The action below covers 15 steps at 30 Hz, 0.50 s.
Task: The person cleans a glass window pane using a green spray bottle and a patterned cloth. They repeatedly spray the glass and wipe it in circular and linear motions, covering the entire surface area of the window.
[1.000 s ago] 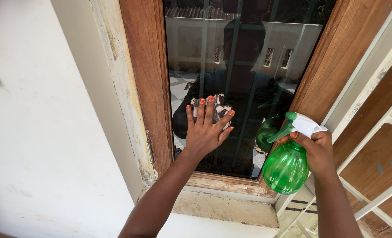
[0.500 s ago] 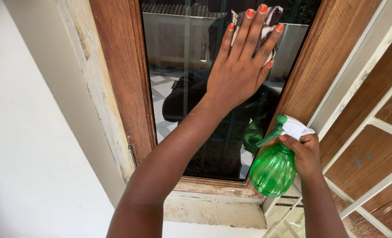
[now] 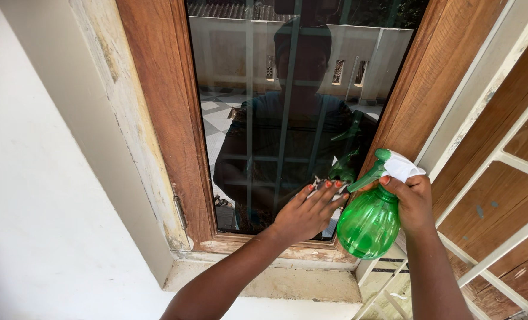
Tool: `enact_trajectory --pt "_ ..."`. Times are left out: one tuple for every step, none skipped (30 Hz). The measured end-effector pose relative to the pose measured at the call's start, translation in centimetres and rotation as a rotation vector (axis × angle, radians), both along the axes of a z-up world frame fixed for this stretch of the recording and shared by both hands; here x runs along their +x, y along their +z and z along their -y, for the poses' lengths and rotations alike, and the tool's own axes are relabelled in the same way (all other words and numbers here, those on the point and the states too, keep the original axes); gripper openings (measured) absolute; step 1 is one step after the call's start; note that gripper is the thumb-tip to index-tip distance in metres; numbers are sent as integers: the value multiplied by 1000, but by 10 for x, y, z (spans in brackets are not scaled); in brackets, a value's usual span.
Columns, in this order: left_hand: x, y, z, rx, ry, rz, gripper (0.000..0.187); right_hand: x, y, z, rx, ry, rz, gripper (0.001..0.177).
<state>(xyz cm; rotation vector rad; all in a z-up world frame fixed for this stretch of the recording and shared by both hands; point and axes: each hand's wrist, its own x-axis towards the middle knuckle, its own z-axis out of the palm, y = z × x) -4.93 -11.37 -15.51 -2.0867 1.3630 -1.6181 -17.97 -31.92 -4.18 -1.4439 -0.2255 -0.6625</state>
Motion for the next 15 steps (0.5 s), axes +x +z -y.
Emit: enact_trajectory --pt "2 -15 -7 42 -4 -7 64 0 2 -2 -14 17 20 16" --pt "4 -25 -14 43 -16 11 62 0 3 -3 -29 35 41 16" --pt "5 -32 -22 44 -28 29 61 0 4 -3 -41 53 61 16" --pt "5 -34 -29 46 -40 47 60 1 4 -3 -45 61 64 16" --pt "5 -31 -33 83 -3 49 60 1 4 -2 -48 67 66 16" --pt "8 -21 -36 121 33 50 61 2 3 -1 -52 73 68 16" --pt "10 -7 -38 154 68 47 61 2 2 0 -50 74 68 15" --pt "12 10 -41 78 58 46 62 2 1 0 -48 75 69 14" --pt "17 32 -45 4 47 52 63 3 2 0 -45 76 75 13" --pt "23 58 -49 -69 37 76 62 4 3 0 -51 67 72 14" --pt "26 82 -53 -142 27 96 61 3 3 0 -58 58 64 15" --pt "29 108 -56 -162 7 44 61 3 3 -1 -64 50 56 15" --pt "33 135 -60 -183 -12 -2 62 3 4 -1 -59 41 45 15" --pt "36 161 -65 -221 -29 -37 61 2 5 -2 -54 31 33 15" --pt "38 185 -70 -257 -48 -74 60 1 4 -2 -46 19 20 14"
